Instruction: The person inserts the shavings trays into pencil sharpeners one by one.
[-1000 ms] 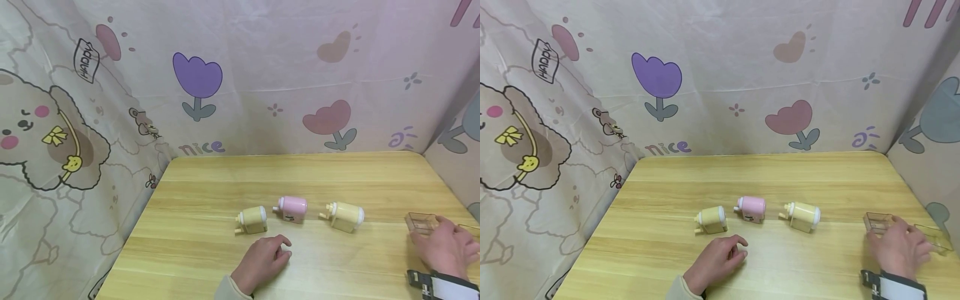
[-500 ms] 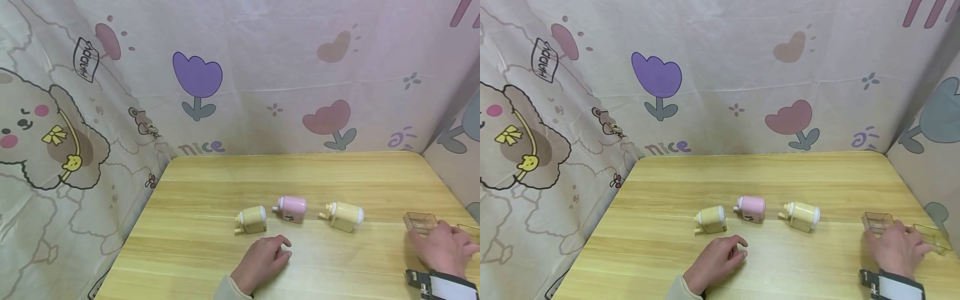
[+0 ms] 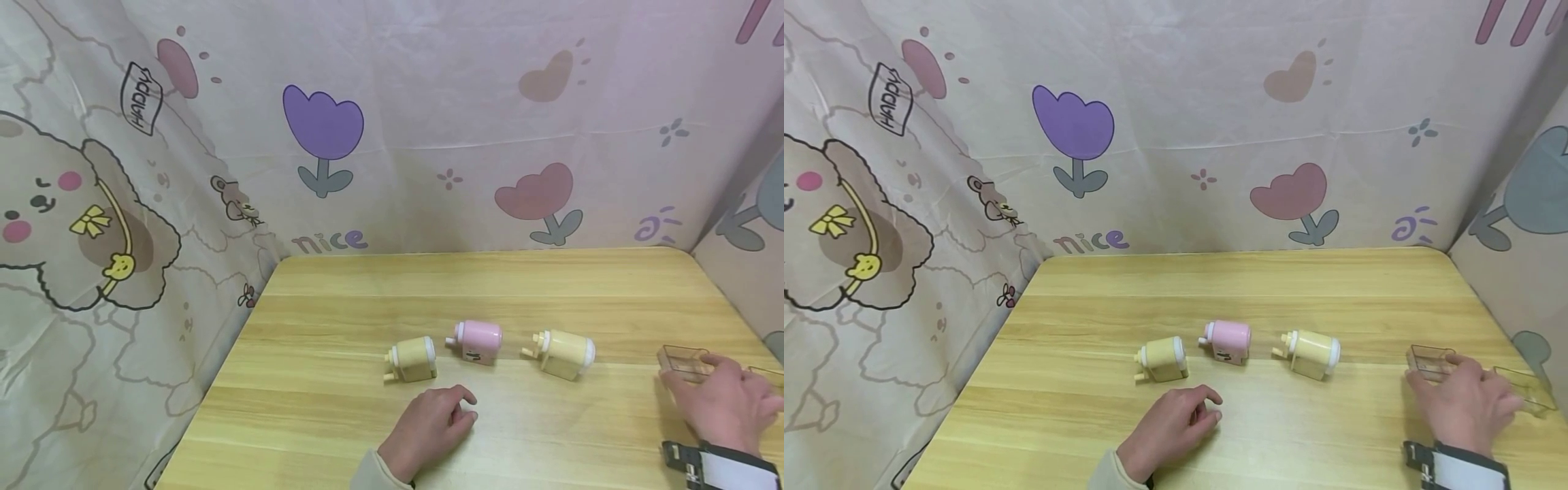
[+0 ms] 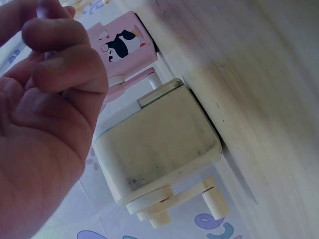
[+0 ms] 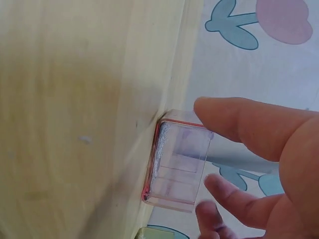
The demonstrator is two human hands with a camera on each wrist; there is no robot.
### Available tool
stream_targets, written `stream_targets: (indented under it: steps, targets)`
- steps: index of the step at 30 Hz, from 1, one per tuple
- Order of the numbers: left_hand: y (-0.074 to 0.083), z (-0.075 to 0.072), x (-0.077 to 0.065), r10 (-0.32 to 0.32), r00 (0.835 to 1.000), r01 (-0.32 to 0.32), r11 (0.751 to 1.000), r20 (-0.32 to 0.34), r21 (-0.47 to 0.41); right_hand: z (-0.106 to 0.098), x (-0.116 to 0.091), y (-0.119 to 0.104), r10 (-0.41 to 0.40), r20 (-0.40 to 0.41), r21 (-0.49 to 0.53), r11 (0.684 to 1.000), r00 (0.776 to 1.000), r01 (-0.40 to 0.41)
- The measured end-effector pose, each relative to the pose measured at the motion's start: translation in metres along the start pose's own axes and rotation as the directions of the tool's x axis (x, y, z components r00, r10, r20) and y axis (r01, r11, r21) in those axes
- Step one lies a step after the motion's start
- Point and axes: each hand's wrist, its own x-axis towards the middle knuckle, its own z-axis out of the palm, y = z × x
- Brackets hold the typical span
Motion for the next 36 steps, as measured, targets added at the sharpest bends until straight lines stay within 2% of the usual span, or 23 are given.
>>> stream_targets:
  steps: [4,7,15,21,28,36]
  targets:
    - [0.0002,-0.0004,-0.0004,0.002,1.000,-0.002,1.000,-0.001,0.000,0.0009,-0.0011,0.0011,-0.075,-0.017,-0.039,0.997,0.997,0.074]
    - [0.0004,-0.0007,-0.0007,0.002,1.000,-0.002,1.000,-0.001,0.001,0.0023,-0.0021,0.0010,-0.113,-0.045,-0.016,0.994,0.993,0.113]
    - [0.0002,-0.0005,-0.0011,0.008,1.000,-0.008,1.000,-0.002,0.011,0.0057,-0.0018,-0.0055,-0.062,-0.056,0.074,0.995,0.996,0.066]
    - [0.0006,-0.0012,-0.0008,0.005,1.000,-0.005,1.000,-0.002,0.011,0.0076,0.0003,-0.0078,-0.080,-0.072,0.071,0.994,0.994,0.085]
    - [0.0007,-0.0009,-0.0005,0.001,1.000,-0.001,1.000,-0.002,0.012,0.0097,0.0027,-0.0078,-0.043,-0.069,0.100,0.994,0.997,0.049]
    - [0.0008,-0.0008,-0.0006,0.003,1.000,-0.002,1.000,-0.006,0.007,0.0093,0.0016,-0.0066,-0.075,-0.075,0.105,0.991,0.994,0.083]
